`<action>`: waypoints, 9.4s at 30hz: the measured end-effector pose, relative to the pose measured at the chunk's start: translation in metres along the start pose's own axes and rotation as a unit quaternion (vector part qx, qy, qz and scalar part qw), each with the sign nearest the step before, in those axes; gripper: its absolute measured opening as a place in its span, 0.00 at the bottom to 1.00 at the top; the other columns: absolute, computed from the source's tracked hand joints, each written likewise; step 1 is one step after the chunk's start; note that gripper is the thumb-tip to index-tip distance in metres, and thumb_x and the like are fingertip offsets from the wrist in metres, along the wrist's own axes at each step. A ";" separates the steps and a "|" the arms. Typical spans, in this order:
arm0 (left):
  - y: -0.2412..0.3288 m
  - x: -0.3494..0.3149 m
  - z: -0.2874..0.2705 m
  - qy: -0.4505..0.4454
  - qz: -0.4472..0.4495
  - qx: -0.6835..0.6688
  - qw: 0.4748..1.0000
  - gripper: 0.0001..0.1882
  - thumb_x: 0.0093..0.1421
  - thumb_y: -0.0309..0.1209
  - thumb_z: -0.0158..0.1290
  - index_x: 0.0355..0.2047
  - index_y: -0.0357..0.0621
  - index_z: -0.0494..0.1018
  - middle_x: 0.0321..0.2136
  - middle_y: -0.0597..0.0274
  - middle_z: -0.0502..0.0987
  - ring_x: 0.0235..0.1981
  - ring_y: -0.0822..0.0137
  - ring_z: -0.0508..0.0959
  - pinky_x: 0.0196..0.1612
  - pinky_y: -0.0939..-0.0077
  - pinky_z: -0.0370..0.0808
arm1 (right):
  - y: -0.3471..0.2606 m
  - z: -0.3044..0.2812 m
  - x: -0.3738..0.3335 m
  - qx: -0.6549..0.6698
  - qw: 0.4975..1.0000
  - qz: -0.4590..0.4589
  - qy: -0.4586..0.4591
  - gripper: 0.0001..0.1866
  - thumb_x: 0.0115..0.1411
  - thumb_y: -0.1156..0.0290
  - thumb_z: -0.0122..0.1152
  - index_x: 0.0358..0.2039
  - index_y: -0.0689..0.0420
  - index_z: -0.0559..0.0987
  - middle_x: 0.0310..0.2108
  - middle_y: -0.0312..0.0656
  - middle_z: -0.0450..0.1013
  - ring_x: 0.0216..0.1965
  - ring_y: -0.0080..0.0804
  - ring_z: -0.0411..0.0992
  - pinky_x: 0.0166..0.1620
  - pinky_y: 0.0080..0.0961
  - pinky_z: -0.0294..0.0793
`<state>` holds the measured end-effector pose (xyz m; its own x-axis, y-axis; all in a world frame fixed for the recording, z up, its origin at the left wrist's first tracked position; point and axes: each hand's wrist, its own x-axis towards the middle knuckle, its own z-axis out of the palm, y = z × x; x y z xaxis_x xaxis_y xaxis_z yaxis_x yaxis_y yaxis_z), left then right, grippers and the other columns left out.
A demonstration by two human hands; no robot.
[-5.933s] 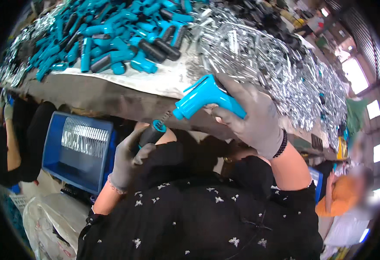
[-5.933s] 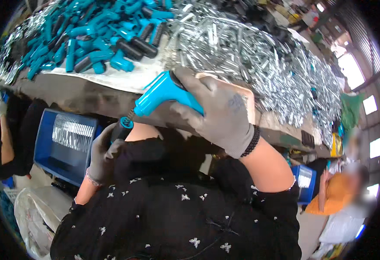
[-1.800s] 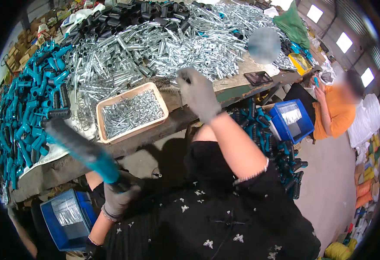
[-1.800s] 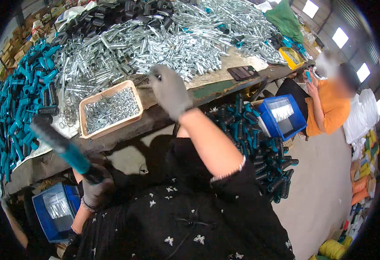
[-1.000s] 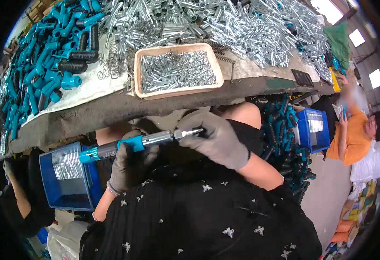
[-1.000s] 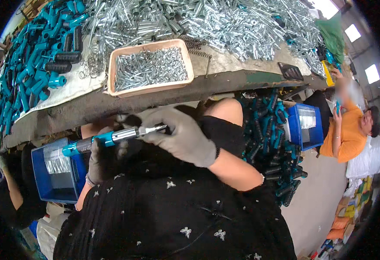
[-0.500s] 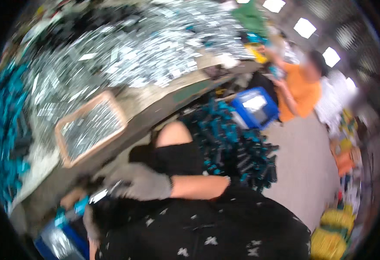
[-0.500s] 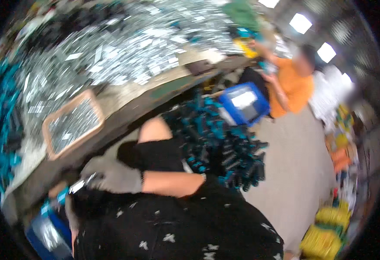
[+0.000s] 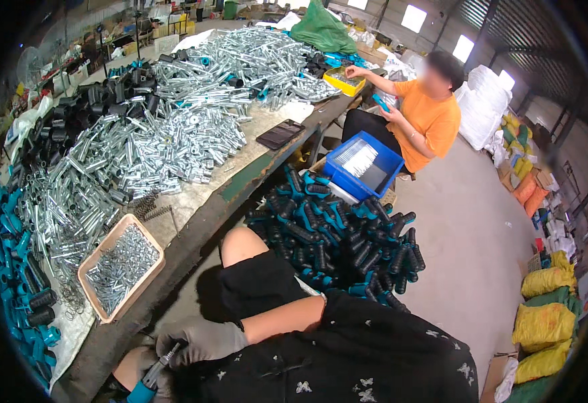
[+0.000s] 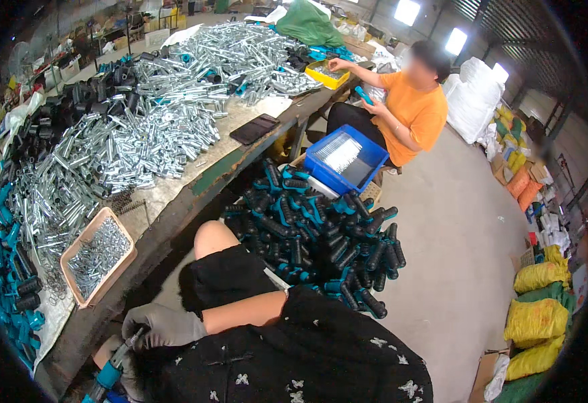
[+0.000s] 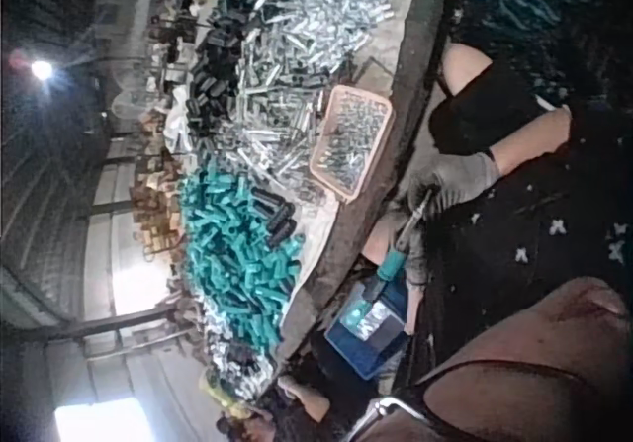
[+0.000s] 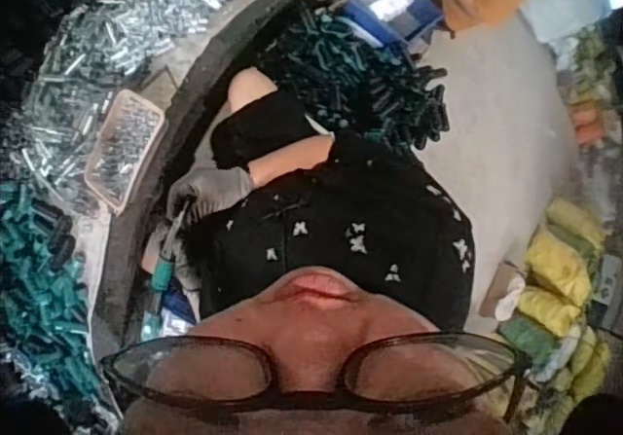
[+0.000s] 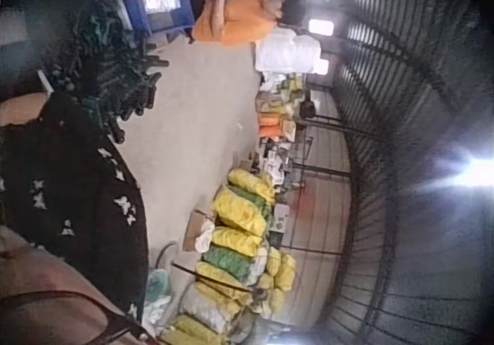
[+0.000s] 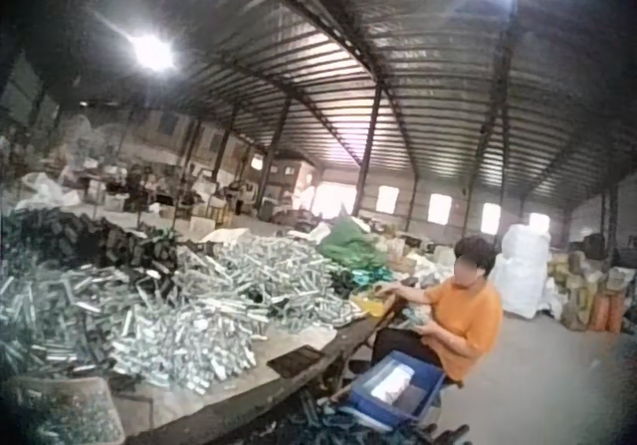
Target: The person assembles tool components by inserting metal pins and springs into metal shafts, fitting plastic handles onto the metal assemblies, and placing the tools into a container.
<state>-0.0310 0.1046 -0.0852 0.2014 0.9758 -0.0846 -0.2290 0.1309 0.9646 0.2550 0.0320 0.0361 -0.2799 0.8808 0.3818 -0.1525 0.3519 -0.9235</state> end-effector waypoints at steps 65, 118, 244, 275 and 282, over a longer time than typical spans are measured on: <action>0.052 -0.084 0.125 -0.019 -0.032 -0.134 0.990 0.13 0.58 0.28 0.60 0.41 0.39 0.70 0.26 0.59 0.79 0.25 0.74 0.75 0.32 0.79 0.71 | 0.005 -0.013 -0.028 -0.020 0.971 0.224 -0.077 0.15 0.68 0.66 0.58 0.49 0.61 0.73 0.35 0.36 0.74 0.28 0.22 0.73 0.35 0.21 0.74; 0.058 -0.076 0.131 -0.069 -0.018 -0.123 0.990 0.14 0.61 0.30 0.60 0.44 0.37 0.72 0.31 0.59 0.79 0.28 0.71 0.77 0.33 0.75 0.75 | 0.012 -0.016 -0.005 -0.038 0.906 0.391 -0.159 0.32 0.73 0.45 0.37 0.30 0.61 0.76 0.21 0.43 0.71 0.31 0.34 0.72 0.47 0.34 0.70; 0.047 -0.013 0.182 -0.212 -0.013 0.378 0.901 0.28 0.62 0.25 0.55 0.63 0.39 0.64 0.48 0.55 0.74 0.47 0.63 0.75 0.51 0.72 0.72 | -0.189 -0.355 -0.310 -0.695 0.346 0.572 0.264 0.18 0.60 0.65 0.52 0.48 0.60 0.77 0.47 0.56 0.77 0.50 0.53 0.76 0.53 0.44 0.74; 0.125 -0.055 0.079 -0.237 0.055 0.251 0.937 0.19 0.62 0.28 0.59 0.53 0.36 0.73 0.45 0.55 0.78 0.47 0.62 0.77 0.51 0.69 0.74 | -0.057 -0.141 0.171 -0.476 0.878 0.048 -0.004 0.15 0.63 0.65 0.57 0.46 0.60 0.80 0.39 0.52 0.79 0.42 0.47 0.78 0.47 0.35 0.75; 0.168 -0.028 0.058 0.010 0.093 0.264 0.960 0.14 0.61 0.25 0.58 0.47 0.36 0.76 0.39 0.63 0.80 0.39 0.75 0.77 0.43 0.76 0.75 | 0.021 -0.142 0.296 -0.649 0.721 0.231 -0.071 0.23 0.61 0.55 0.55 0.44 0.63 0.80 0.46 0.62 0.76 0.50 0.56 0.75 0.54 0.44 0.73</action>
<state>-0.0198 0.0892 0.0937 0.1835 0.9777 0.1017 0.2570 -0.1476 0.9551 0.3032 0.3452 0.1253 -0.1248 0.9902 -0.0633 0.9786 0.1123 -0.1727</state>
